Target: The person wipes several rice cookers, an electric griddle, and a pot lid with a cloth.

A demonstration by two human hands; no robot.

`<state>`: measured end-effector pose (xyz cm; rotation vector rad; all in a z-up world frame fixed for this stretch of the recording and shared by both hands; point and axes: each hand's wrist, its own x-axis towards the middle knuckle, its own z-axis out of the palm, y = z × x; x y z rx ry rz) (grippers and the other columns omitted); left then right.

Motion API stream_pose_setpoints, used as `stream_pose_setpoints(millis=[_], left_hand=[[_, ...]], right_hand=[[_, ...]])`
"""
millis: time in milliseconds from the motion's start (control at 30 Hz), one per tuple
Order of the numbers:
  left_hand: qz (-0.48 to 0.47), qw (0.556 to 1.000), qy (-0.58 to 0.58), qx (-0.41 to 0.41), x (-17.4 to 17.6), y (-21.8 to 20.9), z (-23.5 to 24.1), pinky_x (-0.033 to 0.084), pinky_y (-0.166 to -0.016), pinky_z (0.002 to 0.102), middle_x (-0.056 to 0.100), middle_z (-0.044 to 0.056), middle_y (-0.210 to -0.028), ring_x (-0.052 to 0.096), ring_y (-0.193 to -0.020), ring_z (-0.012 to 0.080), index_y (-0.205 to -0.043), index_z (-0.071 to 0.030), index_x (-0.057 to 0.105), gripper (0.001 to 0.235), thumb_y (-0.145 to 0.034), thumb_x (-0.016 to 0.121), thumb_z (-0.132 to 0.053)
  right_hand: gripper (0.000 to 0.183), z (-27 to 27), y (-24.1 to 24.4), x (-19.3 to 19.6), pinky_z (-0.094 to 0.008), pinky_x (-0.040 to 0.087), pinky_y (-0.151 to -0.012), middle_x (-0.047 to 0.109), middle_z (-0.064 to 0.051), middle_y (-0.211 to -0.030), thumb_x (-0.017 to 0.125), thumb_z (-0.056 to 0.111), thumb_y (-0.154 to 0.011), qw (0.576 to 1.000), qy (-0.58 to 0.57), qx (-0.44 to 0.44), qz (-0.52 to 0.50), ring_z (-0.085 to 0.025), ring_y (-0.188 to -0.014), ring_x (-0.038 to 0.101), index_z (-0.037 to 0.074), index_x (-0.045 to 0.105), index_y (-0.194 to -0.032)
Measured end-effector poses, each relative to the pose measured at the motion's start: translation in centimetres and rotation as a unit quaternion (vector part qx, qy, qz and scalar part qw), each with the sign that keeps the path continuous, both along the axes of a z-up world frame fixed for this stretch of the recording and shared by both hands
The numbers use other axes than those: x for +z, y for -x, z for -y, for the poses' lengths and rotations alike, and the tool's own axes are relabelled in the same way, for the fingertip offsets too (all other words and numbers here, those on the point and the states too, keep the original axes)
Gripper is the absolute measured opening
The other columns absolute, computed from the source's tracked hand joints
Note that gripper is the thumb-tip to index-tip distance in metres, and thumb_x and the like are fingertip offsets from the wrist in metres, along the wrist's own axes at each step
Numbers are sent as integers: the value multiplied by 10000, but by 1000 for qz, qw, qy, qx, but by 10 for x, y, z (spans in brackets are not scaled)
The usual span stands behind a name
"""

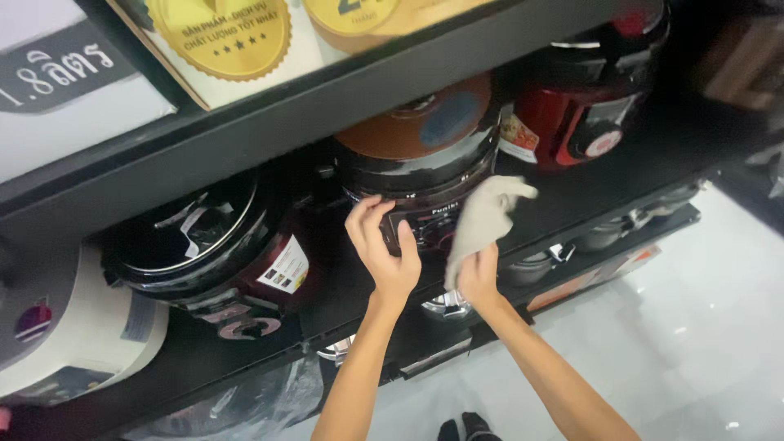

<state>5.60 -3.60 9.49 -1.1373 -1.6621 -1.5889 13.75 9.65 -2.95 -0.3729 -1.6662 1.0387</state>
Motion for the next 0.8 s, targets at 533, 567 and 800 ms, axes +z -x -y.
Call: stream_pose_setpoints(millis=[533, 567, 800], left_hand=[[-74, 991, 101, 38, -9, 23, -26, 153, -1338, 594, 317, 196, -1684, 234, -1610, 434, -1547, -58, 442, 500, -1098, 378, -268], [-76, 991, 104, 40, -8, 25, -24, 163, -1342, 588, 321, 190, -1684, 240, -1611, 428, -1545, -59, 450, 494, -1110, 367, -279], [-67, 992, 96, 38, -1, 19, -21, 184, -1352, 553, 359, 150, -1674, 269, -1612, 383, -1520, -72, 504, 496, -1126, 312, -304]], right_hand=[[610, -23, 24, 37, -395, 161, -1279, 325, -256, -1651, 358, 313, -1124, 984, 90, 77, -130, -363, -1539, 290, -93, 304, -1575], [593, -15, 15, 19, -408, 148, -1293, 305, -277, -1652, 360, 287, -1130, 994, 15, 60, -95, -378, -1555, 267, -96, 285, -1576], [616, -65, 17, 79, -460, 219, -1344, 308, -231, -1675, 472, 266, -1119, 975, -221, -30, 14, -369, -1598, 287, -52, 288, -1613]])
